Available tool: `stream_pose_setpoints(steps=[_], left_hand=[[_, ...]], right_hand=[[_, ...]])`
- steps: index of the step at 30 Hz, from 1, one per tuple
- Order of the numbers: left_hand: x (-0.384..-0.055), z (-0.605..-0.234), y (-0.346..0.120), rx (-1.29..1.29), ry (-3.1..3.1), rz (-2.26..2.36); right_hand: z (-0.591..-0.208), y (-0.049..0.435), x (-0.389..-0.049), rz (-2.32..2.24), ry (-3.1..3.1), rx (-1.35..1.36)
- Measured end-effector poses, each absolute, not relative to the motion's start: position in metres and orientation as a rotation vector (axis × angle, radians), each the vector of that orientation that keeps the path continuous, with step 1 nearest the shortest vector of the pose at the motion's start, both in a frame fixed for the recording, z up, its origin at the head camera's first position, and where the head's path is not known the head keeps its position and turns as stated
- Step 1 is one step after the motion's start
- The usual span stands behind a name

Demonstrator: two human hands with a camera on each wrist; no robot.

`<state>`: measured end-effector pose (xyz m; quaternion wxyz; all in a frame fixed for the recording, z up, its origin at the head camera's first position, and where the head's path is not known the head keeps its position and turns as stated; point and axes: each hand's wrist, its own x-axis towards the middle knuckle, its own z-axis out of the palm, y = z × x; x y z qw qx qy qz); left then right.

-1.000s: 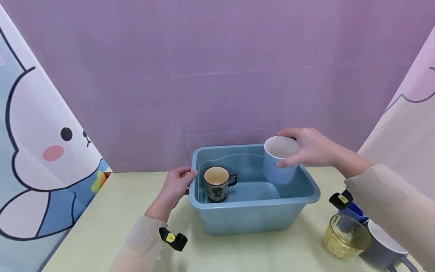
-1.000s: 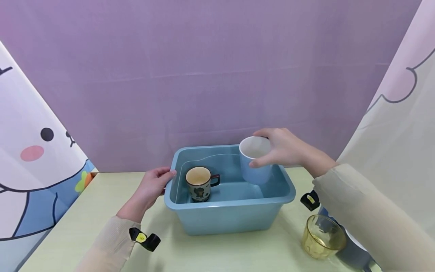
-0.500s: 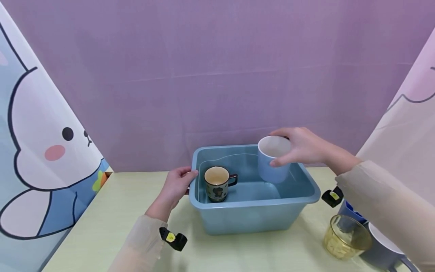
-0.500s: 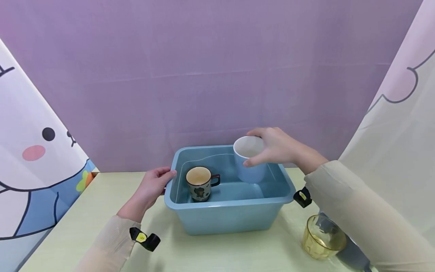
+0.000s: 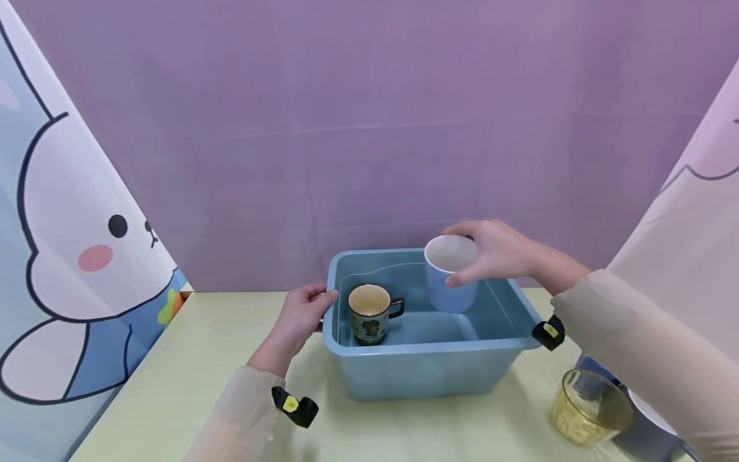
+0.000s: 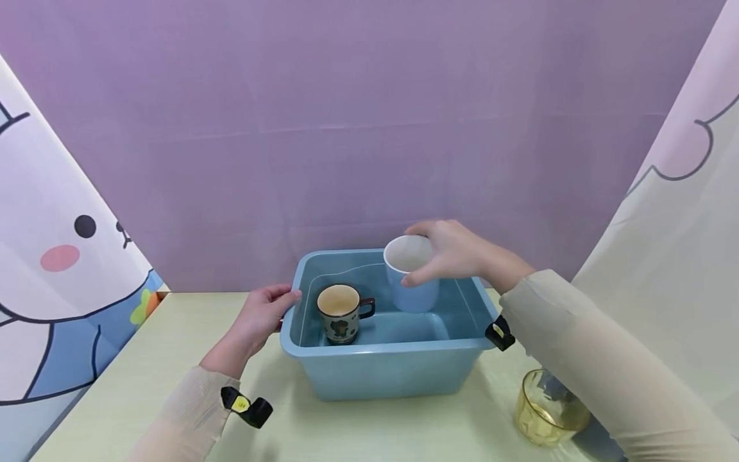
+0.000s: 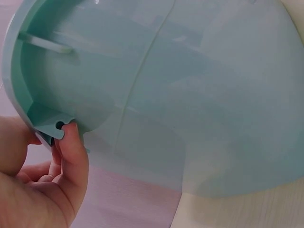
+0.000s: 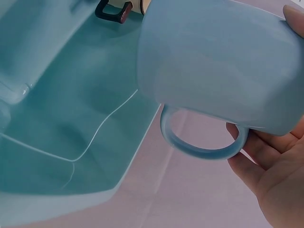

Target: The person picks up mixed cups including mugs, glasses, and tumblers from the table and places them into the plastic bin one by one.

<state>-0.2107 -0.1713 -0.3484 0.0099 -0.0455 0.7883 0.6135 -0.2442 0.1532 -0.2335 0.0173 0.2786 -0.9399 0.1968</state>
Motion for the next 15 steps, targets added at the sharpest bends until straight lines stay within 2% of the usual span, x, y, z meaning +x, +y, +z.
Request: stream_pose_setpoints(steps=[15], left_hand=[[-0.2135,-0.3473,-0.1661,-0.140,2.463,1.896]], right_hand=[[-0.2347,0.1436,-0.2507,0.604,-2.925,0.908]])
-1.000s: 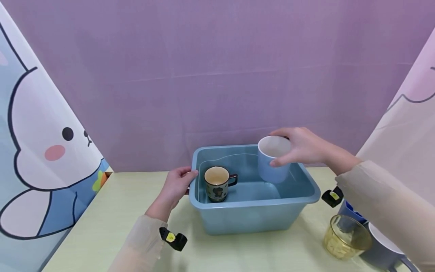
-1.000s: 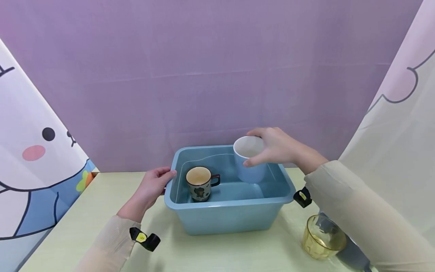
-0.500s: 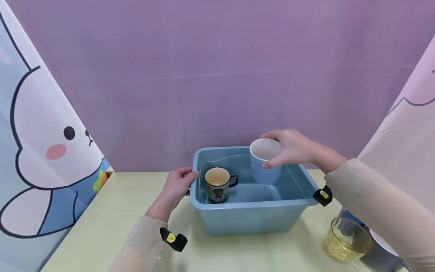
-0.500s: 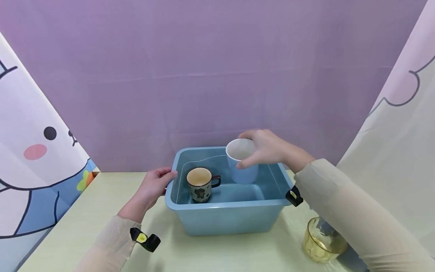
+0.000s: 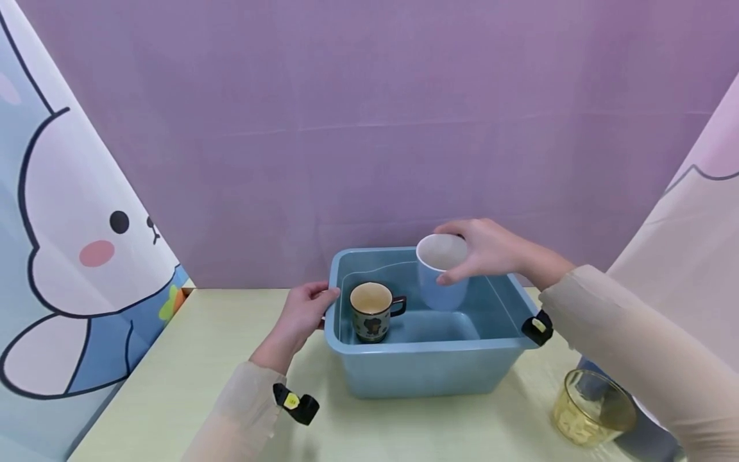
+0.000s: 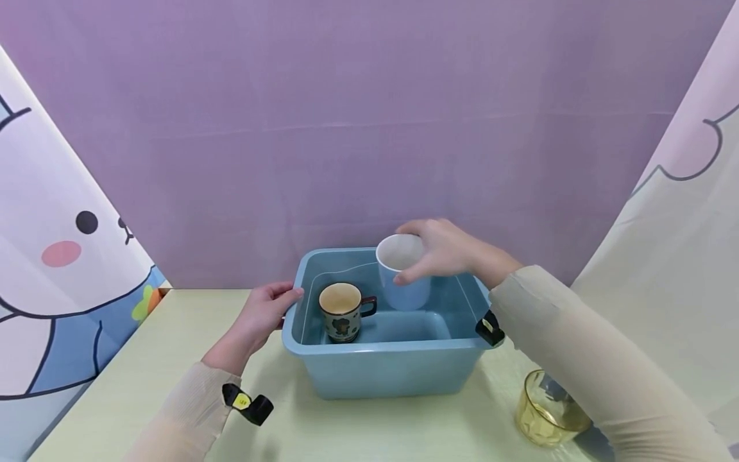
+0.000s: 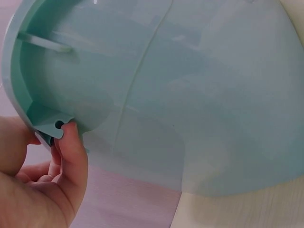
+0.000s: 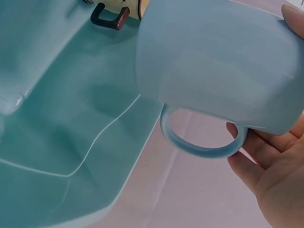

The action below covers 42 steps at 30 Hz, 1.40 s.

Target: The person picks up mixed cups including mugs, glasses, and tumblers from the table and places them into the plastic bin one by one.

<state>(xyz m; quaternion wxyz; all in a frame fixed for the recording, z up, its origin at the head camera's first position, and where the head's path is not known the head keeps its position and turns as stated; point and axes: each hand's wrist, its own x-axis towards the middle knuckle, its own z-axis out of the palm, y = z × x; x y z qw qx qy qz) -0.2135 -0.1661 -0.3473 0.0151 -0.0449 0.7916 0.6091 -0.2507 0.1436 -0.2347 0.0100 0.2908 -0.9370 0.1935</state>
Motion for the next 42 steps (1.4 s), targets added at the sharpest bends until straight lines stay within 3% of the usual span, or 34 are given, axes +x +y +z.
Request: stream_pose_setpoints(steps=[42], left_hand=[[-0.207,-0.341,-0.160,-0.137,2.444,1.905]], right_hand=[[-0.252,0.102,-0.261,0.569,-3.049,1.101]])
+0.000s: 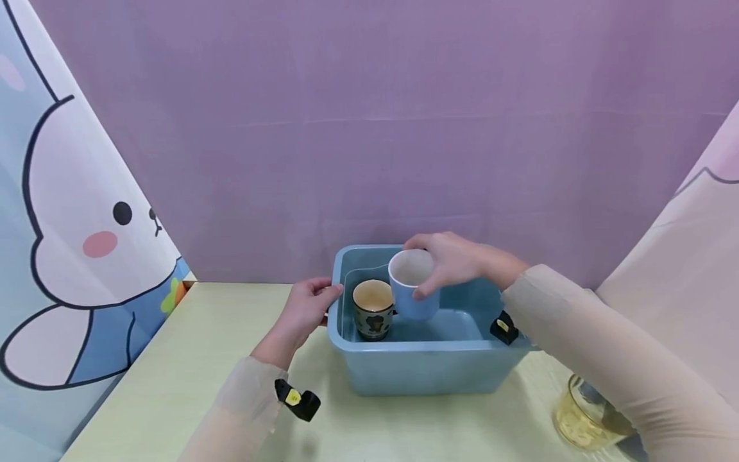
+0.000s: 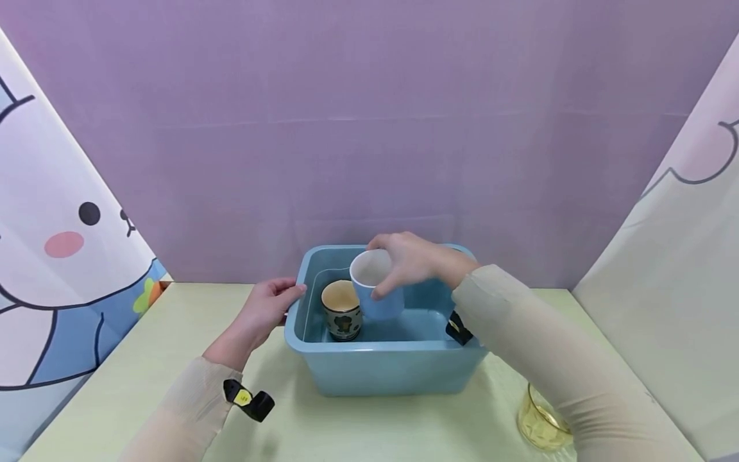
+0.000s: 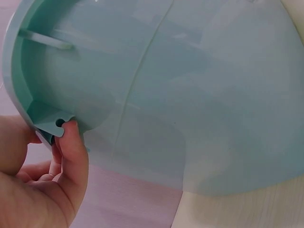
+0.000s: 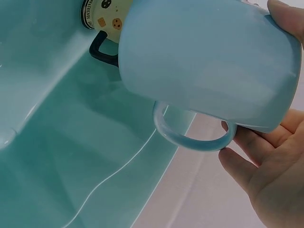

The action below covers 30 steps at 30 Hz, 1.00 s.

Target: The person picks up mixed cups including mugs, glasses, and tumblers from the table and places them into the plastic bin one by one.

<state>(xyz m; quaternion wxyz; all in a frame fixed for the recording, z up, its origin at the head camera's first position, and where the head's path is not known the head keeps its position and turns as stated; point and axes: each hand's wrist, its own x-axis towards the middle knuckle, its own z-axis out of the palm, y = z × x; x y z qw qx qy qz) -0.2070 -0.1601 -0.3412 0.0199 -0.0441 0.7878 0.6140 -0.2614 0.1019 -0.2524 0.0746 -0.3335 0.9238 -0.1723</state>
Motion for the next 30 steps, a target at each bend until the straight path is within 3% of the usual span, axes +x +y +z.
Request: stream_pose_setpoints(steps=[30], left_hand=[[-0.209,-0.344,-0.157,-0.119,2.445,1.884]], right_hand=[[-0.259,0.090,-0.260,-0.334,2.627,-0.984]])
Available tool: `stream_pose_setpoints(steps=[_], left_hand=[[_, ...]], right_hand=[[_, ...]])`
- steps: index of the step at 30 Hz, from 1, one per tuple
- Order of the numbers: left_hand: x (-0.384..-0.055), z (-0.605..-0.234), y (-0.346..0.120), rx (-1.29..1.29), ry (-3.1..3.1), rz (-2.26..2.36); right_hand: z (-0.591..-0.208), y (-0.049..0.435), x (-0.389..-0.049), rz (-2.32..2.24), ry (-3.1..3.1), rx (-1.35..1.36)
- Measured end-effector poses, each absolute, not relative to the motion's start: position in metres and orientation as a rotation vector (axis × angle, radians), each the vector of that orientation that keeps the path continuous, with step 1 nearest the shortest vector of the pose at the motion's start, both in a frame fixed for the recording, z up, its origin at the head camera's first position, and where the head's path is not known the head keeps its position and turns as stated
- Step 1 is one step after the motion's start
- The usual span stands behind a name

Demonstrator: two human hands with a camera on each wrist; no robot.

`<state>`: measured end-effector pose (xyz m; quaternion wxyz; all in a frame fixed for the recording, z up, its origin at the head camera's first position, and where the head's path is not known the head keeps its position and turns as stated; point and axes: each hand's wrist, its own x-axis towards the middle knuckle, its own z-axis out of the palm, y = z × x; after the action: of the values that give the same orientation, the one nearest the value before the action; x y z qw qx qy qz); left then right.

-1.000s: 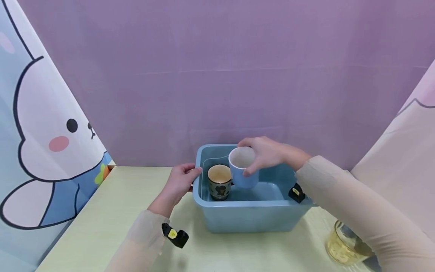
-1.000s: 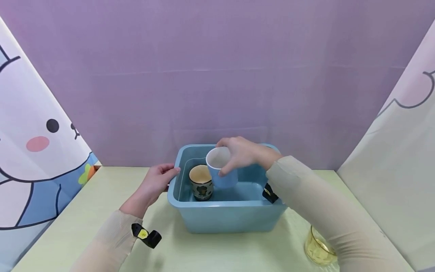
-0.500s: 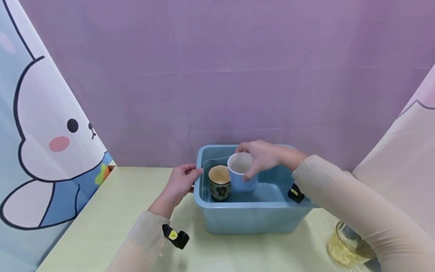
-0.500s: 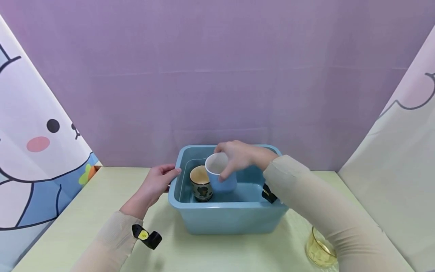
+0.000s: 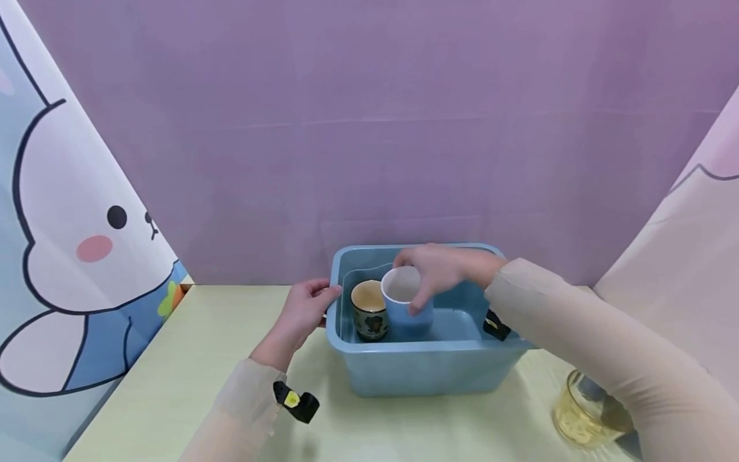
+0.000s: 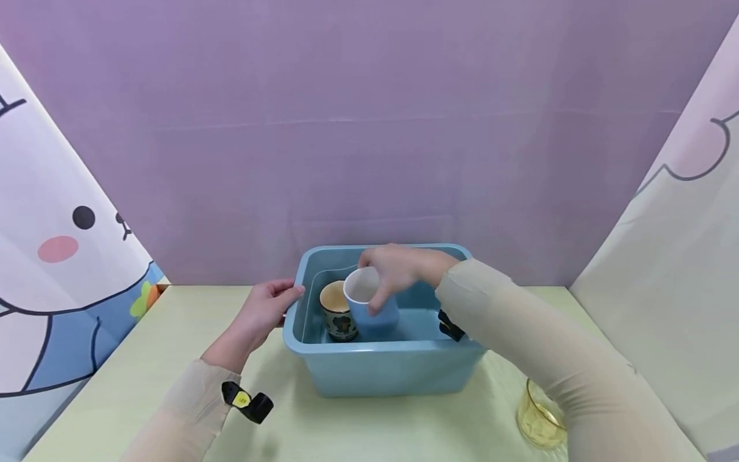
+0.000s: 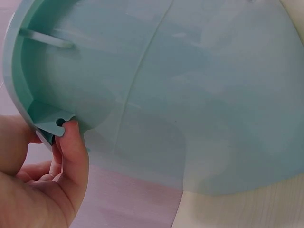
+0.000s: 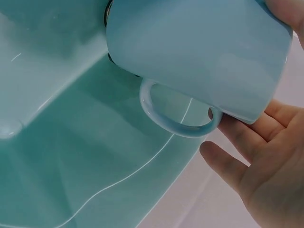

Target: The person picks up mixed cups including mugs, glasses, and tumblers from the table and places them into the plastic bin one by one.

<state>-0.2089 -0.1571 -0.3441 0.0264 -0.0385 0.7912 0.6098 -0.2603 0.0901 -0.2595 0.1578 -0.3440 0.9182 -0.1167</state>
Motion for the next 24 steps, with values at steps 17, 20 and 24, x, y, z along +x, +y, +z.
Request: stream_pose_setpoints(steps=[17,20,24], left_hand=[[-0.209,-0.344,-0.162,-0.131,2.449,1.864],[-0.209,-0.343,-0.162,-0.122,2.448,1.866],[-0.208,-0.343,-0.161,-0.121,2.443,1.869]], right_hand=[[-0.266,0.078,-0.262,-0.231,2.582,-0.993],[-0.267,0.077,-0.262,-0.200,2.579,-0.971],[-0.269,0.076,-0.263,-0.158,2.563,-0.962]])
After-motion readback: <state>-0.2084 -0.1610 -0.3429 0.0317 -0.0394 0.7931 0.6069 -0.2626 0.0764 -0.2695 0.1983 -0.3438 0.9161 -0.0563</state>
